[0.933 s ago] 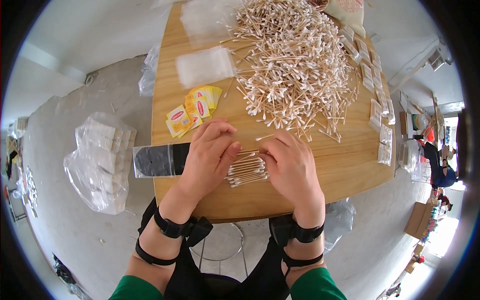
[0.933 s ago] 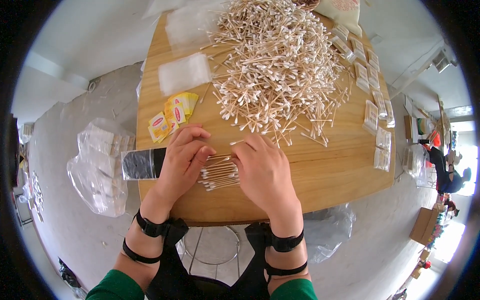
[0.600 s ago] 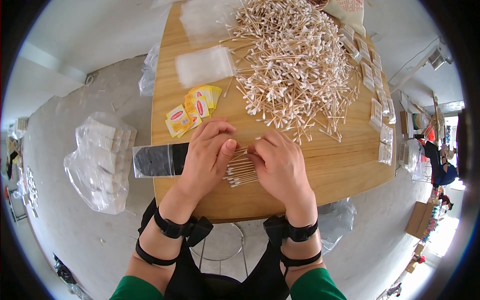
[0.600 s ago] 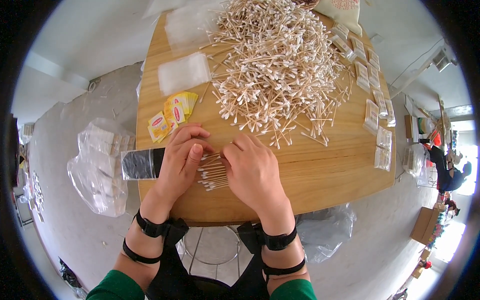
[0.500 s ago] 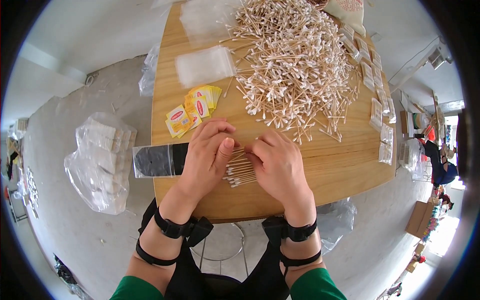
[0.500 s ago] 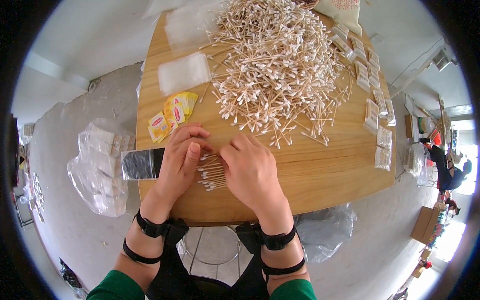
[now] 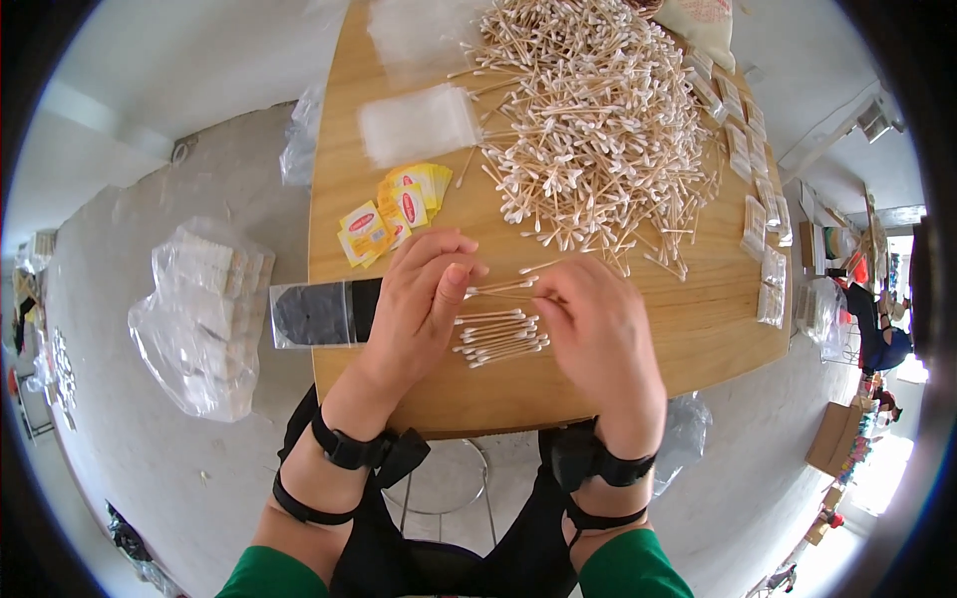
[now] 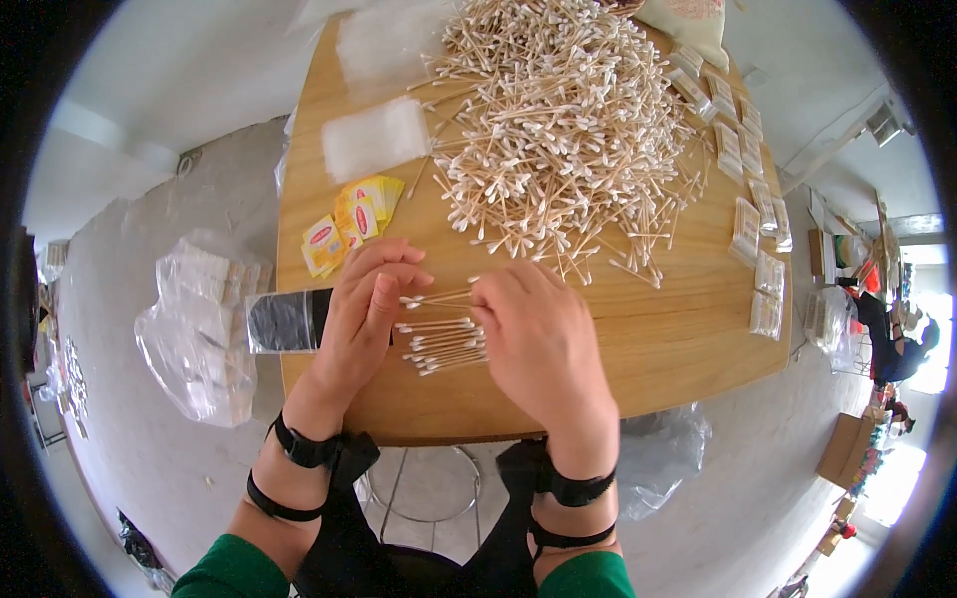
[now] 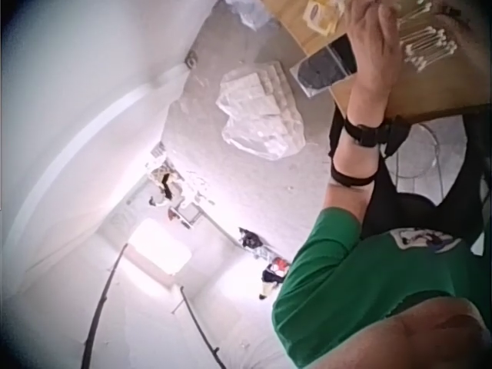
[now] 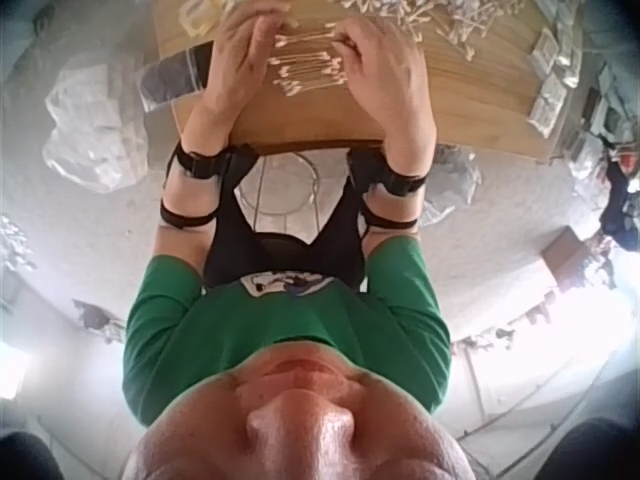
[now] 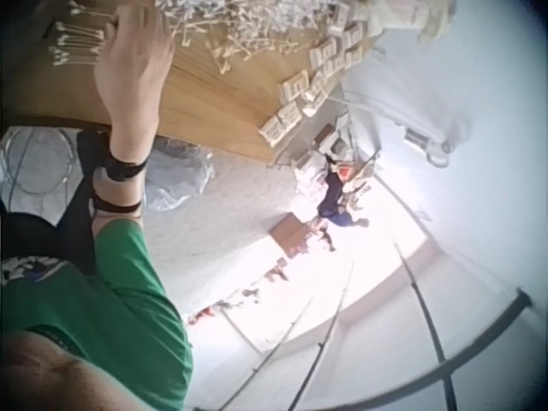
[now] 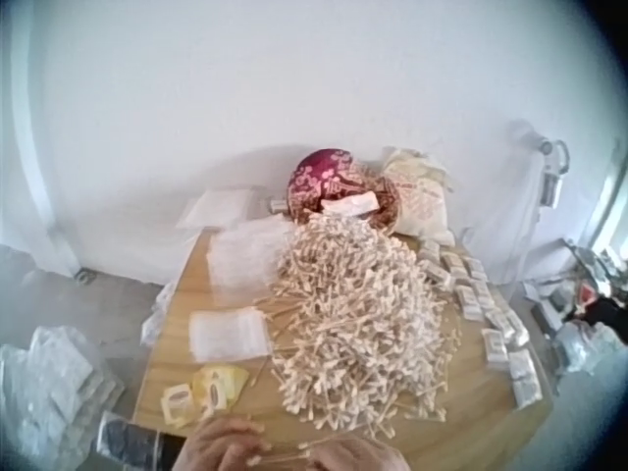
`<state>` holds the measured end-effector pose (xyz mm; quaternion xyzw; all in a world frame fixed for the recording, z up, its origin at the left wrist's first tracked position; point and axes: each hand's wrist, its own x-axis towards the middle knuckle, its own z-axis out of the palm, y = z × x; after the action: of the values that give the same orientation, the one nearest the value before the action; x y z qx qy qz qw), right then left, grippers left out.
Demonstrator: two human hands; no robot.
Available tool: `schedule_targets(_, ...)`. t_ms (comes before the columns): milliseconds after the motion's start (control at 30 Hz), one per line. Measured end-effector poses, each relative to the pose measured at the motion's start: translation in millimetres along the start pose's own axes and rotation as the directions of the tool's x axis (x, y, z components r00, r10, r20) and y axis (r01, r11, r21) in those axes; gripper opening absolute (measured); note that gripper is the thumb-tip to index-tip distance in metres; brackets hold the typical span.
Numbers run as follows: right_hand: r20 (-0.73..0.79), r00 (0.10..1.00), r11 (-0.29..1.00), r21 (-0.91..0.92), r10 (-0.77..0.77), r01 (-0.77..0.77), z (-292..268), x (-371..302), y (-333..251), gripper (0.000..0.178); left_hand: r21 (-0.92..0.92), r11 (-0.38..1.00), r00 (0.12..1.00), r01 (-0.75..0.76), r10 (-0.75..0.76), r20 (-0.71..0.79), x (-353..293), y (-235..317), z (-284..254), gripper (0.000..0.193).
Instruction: Sorting cotton swabs into bundles and placing them into small plastic bags with labels.
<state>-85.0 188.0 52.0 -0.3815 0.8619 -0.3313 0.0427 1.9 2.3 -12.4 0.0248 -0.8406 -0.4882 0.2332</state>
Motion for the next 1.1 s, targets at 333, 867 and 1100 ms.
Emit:
schedule_targets(333, 0.614, 0.765, 0.916, 0.394, -0.197, -0.081, -42.6, -29.8, -35.5, 0.007, 0.120, 0.992, 0.995, -0.035, 0.023, 0.096, 2.1, -2.7, -3.4, 0.036)
schedule_targets(867, 0.242, 0.957, 0.931, 0.285, 0.160, -0.227, -20.4, -31.2, -24.8, 0.010, 0.176, 0.982, 0.980, -0.062, 0.027, 0.197, -2.7, -1.4, -5.5, 0.034)
schedule_targets(1100, -0.131, 0.942, 0.859, 0.464, 0.308, -0.216, 23.5, -23.0, 33.7, 0.019, -0.145, 0.984, 0.984, 0.107, -0.084, 0.158, -1.3, 7.0, -2.0, 0.042)
